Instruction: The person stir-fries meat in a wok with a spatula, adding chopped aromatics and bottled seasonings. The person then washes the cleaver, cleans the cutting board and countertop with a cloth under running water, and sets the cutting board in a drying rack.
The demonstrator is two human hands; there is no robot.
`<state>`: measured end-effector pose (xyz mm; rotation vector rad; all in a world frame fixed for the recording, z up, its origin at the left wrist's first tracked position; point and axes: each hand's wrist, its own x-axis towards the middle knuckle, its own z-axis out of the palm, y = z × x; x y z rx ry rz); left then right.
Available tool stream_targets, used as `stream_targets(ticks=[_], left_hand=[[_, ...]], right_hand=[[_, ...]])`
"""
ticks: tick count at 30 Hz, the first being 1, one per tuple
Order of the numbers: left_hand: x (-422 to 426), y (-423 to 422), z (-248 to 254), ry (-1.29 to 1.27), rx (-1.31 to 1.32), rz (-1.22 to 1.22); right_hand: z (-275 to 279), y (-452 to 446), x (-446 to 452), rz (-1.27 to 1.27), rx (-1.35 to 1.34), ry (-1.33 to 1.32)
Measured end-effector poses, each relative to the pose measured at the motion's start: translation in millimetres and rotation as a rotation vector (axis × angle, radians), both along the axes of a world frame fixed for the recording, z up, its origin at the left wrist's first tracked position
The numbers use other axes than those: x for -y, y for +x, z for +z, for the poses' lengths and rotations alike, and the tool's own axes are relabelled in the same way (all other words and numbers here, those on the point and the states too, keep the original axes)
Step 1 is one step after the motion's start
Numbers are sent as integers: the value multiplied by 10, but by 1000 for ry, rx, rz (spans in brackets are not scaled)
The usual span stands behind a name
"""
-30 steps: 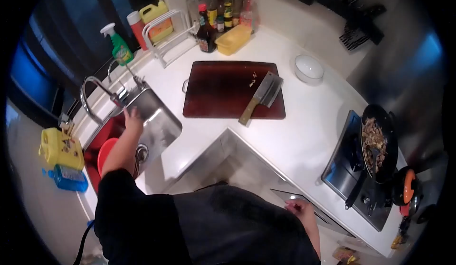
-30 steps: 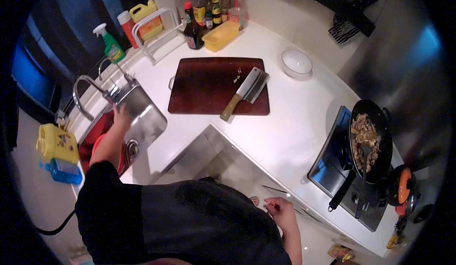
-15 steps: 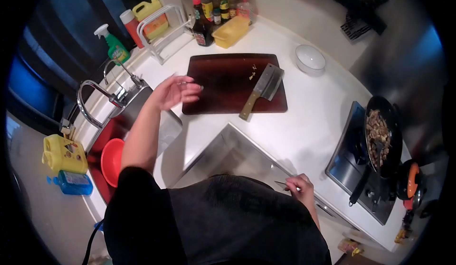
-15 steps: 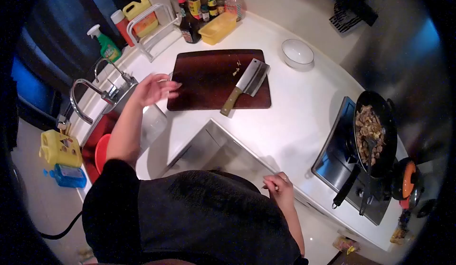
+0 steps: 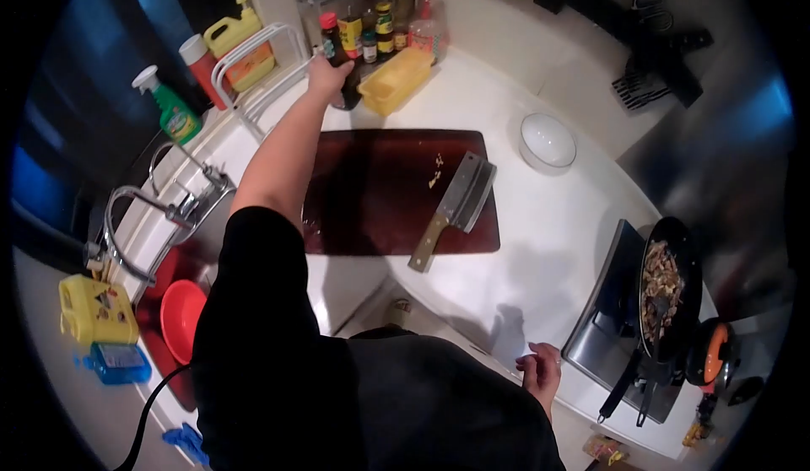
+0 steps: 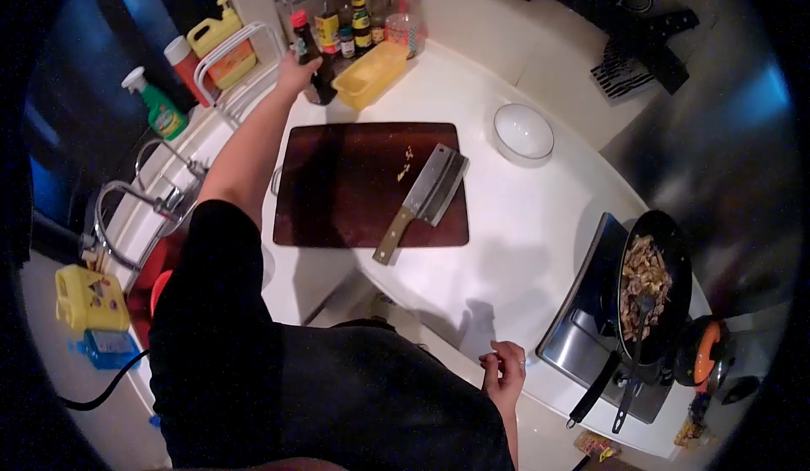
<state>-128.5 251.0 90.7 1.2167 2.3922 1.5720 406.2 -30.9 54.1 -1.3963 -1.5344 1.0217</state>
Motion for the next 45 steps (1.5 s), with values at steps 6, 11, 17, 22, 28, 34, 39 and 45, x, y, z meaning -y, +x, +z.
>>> stream_targets(ticks=[6, 11, 17, 22, 28, 34, 39, 45], left_hand=[[-893, -714, -392, 172, 184, 159], [-799, -720, -404, 249, 78, 160], [206, 242, 483, 278, -166, -171], [1221, 1560, 865, 179, -96, -784], [2130, 3339, 791, 211, 229, -1327], [2566, 4244, 475, 114, 13, -1588], [2833, 4666, 437, 128, -429, -1522], [2907, 4667, 350, -46, -168, -1630]], right_hand=[[34, -197, -127, -117, 80, -38], [141, -313, -191, -131, 120, 4], [418, -342, -486, 60, 355, 286], [1081, -638, -719, 234, 325, 511], [1686, -470, -323, 279, 570, 811], [1830, 342, 293, 464, 967, 512], [1614, 548, 607, 312, 1243, 625], [1810, 738, 483, 427, 963, 279]])
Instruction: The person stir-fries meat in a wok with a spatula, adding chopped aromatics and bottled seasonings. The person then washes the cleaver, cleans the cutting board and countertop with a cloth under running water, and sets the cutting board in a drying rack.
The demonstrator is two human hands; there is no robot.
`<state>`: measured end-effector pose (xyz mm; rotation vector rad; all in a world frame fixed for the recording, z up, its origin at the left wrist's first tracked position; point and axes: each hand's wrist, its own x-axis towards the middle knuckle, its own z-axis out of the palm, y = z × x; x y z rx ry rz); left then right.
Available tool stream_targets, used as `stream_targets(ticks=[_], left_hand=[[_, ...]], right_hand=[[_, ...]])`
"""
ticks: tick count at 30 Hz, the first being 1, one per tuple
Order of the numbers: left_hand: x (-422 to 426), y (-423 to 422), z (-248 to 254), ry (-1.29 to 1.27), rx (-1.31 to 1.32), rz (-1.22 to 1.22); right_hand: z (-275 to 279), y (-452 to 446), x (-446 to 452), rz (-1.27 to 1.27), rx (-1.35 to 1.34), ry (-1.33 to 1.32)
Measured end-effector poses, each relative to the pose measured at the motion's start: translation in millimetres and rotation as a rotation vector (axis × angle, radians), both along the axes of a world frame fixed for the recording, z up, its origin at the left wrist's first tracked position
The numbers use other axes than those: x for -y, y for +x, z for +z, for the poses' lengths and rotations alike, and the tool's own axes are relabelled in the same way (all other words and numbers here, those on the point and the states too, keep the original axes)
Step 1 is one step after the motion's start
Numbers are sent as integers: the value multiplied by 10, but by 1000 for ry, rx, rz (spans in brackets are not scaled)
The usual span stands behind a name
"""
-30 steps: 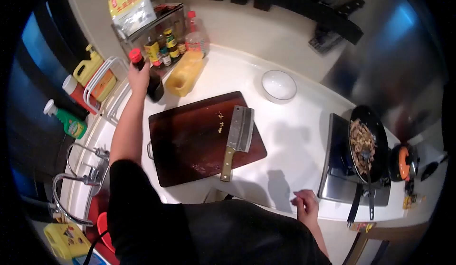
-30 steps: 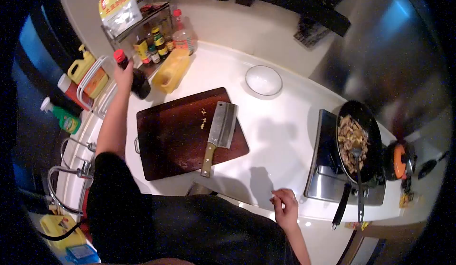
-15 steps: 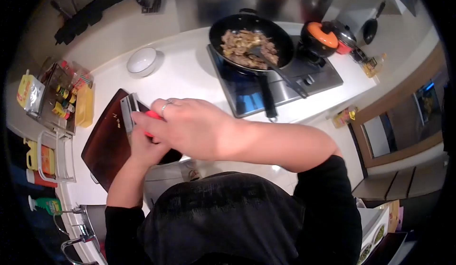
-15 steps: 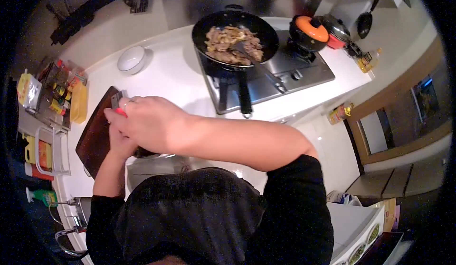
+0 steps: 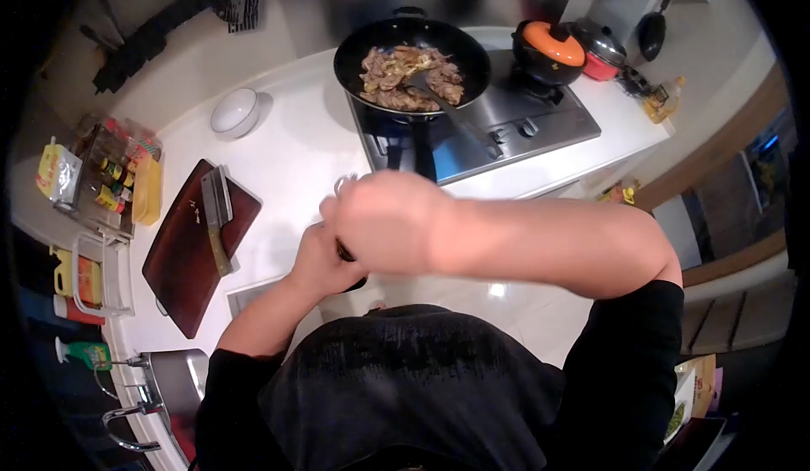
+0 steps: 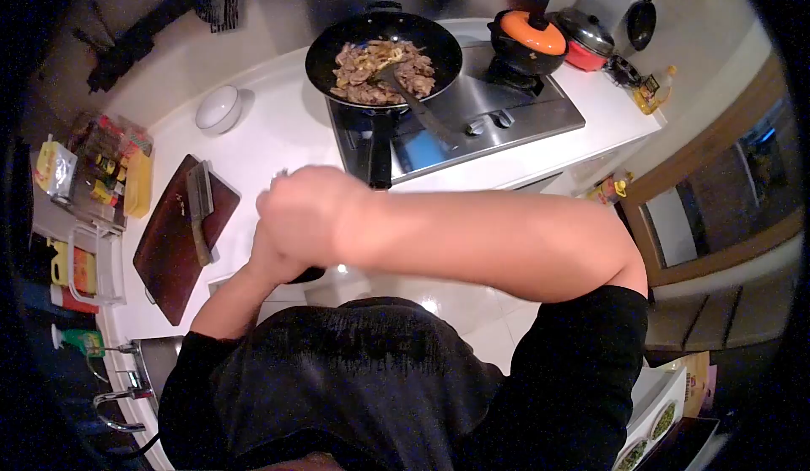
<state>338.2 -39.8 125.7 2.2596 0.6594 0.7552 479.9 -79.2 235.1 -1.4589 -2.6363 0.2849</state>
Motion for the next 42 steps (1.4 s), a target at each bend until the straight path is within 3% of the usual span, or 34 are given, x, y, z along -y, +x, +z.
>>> stream_targets(ticks=[1, 2, 5, 6, 8, 10, 11, 12, 14, 15, 17, 19, 20, 24, 30, 33, 38, 42], left_hand=[[-17, -56, -5, -154, 47, -46], [-6, -53, 62, -104, 52, -13], [-81, -133, 89, -126, 110, -10], [-103, -145, 121, -132, 120, 8], [-219, -208, 108, -194, 156, 9], [-331, -286, 130, -264, 163, 25], [-402, -303, 155, -232, 150, 30], [-479, -309, 184, -218, 127, 24], [-613, -255, 258, -177, 118, 25], [-654, -204, 384, -51, 65, 43], [-763, -78, 553, 32, -17, 75], [-938, 50, 616, -60, -85, 80], [-996, 136, 670, -16, -135, 116], [-1263, 460, 821, 93, -277, 243], [-1635, 891, 850, 179, -338, 339], [-1827, 1004, 841, 275, -406, 358], [-1994, 1268, 794, 376, -556, 353], [-2067, 1407, 756, 452, -710, 306]], right_hand=[[40, 30, -69, 4, -40, -64], [-74, 104, -200, 88, -210, 3], [-113, 71, -381, -148, -640, -643], [-42, 76, -401, -156, -615, -695], [-4, 314, -378, -39, -829, -605], [119, 837, -341, -167, -845, -243], [174, 1124, -312, -371, -450, 71], [148, 1332, -221, -462, -262, 230], [-169, 1721, -90, -597, 302, 172], [-337, 1809, -21, -469, 352, 151], [-399, 1740, 58, -246, 177, 56], [-530, 1724, -6, -80, 152, 227], [-516, 1723, -76, -40, 227, 133], [-498, 1800, -176, 42, 360, 226], [-413, 2095, -249, 170, 263, 314], [-133, 2274, 24, -109, -230, 309], [-291, 2686, 67, -672, -1522, 276], [-614, 2745, -49, -785, -1869, 207]])
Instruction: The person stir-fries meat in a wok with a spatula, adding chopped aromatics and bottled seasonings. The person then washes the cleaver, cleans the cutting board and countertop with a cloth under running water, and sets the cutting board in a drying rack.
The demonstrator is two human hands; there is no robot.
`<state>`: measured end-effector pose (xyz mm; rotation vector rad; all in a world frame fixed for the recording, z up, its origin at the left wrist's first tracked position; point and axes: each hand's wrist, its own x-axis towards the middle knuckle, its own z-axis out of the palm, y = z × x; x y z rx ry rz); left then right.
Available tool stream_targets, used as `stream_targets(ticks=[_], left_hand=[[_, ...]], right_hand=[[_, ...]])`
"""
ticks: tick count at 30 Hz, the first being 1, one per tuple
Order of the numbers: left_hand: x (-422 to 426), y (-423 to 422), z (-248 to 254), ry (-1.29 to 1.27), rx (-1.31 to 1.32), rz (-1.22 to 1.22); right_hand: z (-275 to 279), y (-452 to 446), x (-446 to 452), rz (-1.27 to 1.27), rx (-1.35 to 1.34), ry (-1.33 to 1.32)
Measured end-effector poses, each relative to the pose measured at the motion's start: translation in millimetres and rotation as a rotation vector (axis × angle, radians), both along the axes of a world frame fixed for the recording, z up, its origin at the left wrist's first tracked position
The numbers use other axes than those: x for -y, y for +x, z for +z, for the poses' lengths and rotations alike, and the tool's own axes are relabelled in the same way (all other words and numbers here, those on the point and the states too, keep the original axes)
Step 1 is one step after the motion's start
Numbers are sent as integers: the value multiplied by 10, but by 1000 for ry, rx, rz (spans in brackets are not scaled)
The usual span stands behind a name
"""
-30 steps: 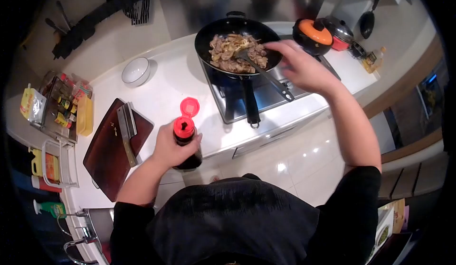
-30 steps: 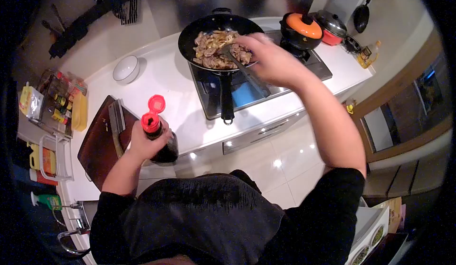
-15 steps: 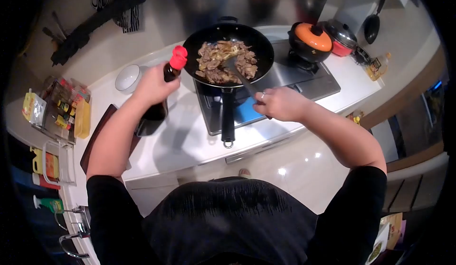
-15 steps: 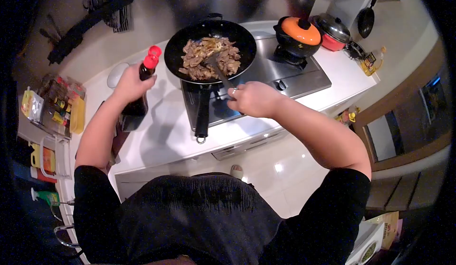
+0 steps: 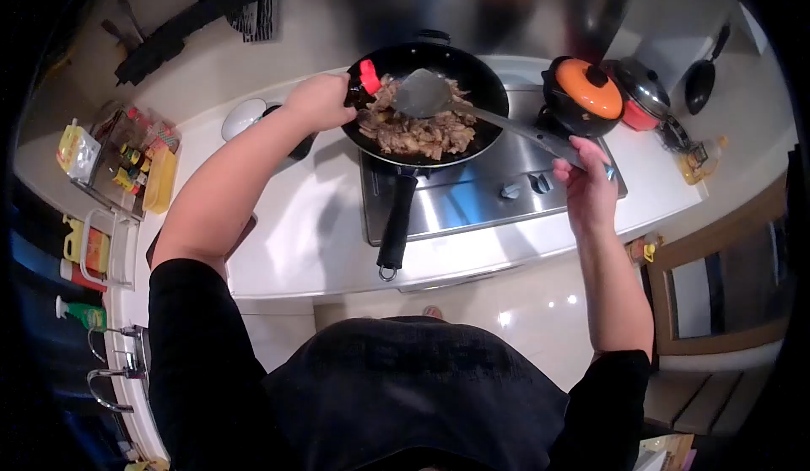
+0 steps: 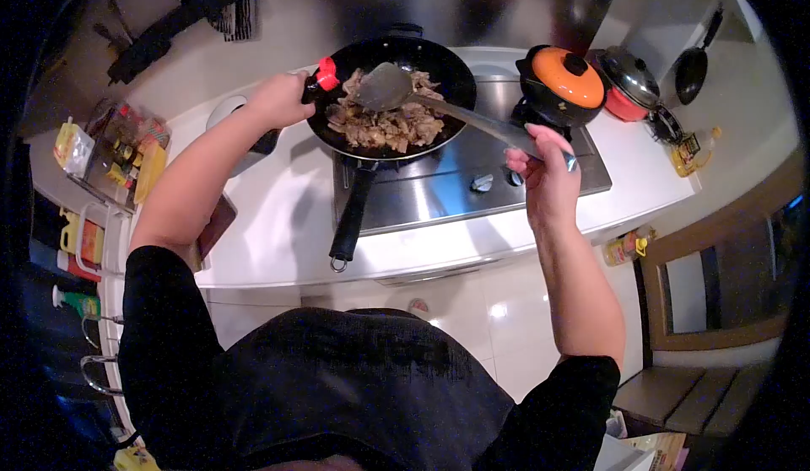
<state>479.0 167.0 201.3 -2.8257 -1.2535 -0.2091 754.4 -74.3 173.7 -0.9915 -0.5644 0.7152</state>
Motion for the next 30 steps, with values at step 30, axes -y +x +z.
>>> stream_targets(ticks=[30], left_hand=[[-281, 90, -25, 16, -391, 6]], right_hand=[[-325, -191, -177, -4, -216, -26]])
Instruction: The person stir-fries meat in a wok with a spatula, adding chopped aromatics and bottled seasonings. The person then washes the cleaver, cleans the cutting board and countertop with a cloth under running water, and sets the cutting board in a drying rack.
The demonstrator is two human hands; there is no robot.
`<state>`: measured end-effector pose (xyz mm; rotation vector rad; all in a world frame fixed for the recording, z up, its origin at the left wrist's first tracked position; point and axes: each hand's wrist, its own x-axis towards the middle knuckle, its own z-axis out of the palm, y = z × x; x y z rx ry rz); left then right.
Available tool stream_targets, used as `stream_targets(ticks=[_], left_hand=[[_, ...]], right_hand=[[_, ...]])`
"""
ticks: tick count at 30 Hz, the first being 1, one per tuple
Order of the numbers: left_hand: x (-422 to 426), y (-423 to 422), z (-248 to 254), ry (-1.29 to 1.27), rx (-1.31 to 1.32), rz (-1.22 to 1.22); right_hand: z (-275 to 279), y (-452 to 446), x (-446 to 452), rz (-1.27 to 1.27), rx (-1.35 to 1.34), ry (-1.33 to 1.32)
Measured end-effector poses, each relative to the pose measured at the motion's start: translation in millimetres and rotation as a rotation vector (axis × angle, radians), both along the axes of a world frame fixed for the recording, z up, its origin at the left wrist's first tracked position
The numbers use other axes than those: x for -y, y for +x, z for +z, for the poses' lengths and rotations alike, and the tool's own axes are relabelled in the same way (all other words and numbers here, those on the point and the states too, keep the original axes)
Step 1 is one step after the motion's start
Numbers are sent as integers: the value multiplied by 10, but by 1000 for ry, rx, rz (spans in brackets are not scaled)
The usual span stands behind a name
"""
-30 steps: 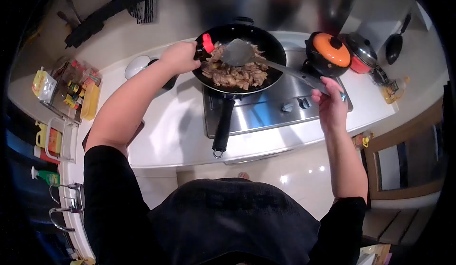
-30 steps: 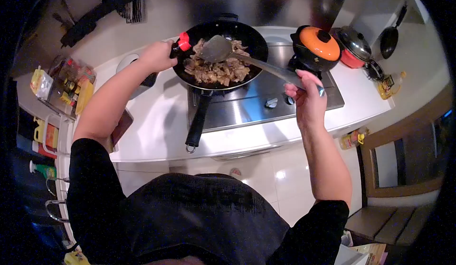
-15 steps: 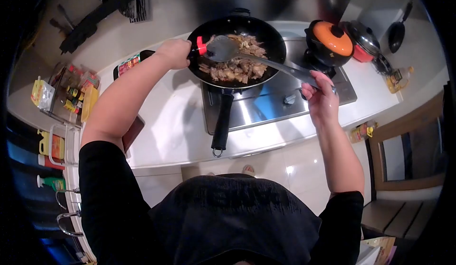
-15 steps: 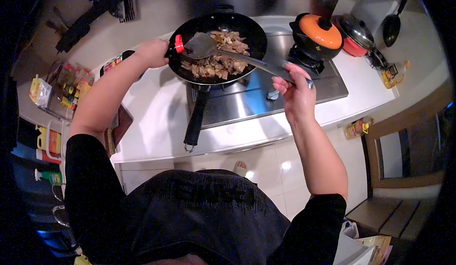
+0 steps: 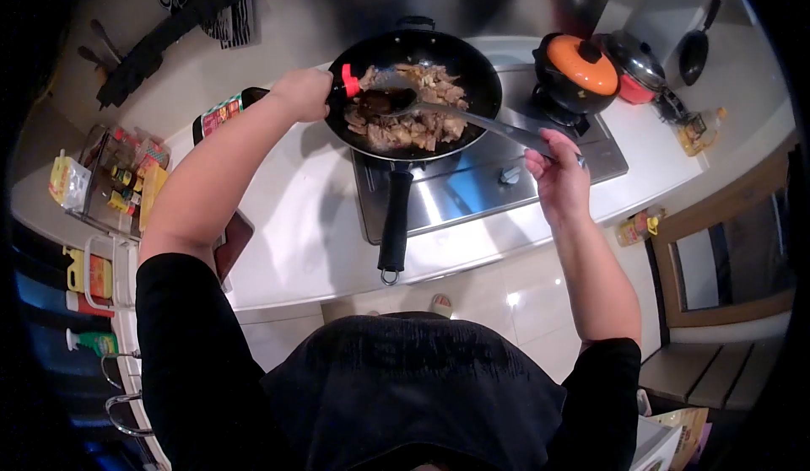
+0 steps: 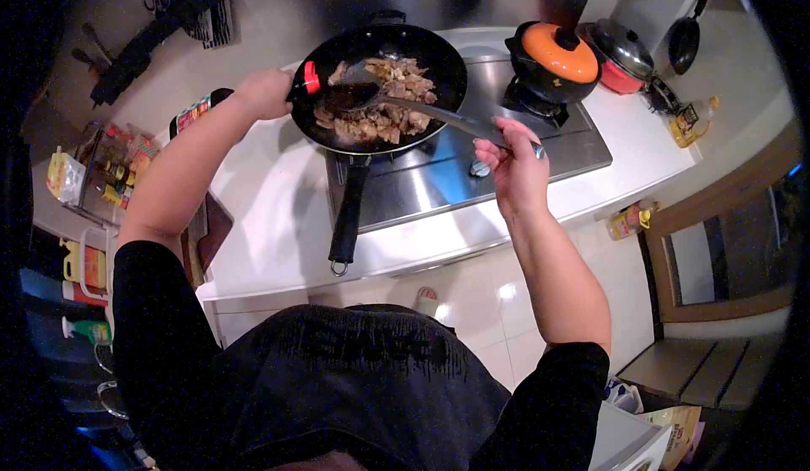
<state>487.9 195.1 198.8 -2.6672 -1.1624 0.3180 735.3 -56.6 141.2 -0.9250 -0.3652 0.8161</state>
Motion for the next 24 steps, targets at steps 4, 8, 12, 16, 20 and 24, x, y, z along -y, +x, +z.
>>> stream_targets(ticks=[4, 8, 12, 16, 20, 24], left_hand=[[-70, 23, 38, -5, 82, 10], [-175, 22, 42, 10, 175, 2], [-196, 37, 130, 31, 303, 41], [-255, -37, 146, 37, 378, 42], [-198, -116, 176, 42, 366, 23], [-182, -86, 131, 31, 343, 4]], right_hand=[[-33, -36, -64, 9, 0, -11], [-49, -116, -213, -4, -14, -2], [-4, -47, -399, -81, 43, 35], [195, 158, -183, -201, 294, 1], [447, -143, 168, -202, 611, -155], [446, -553, -37, -62, 709, -14]])
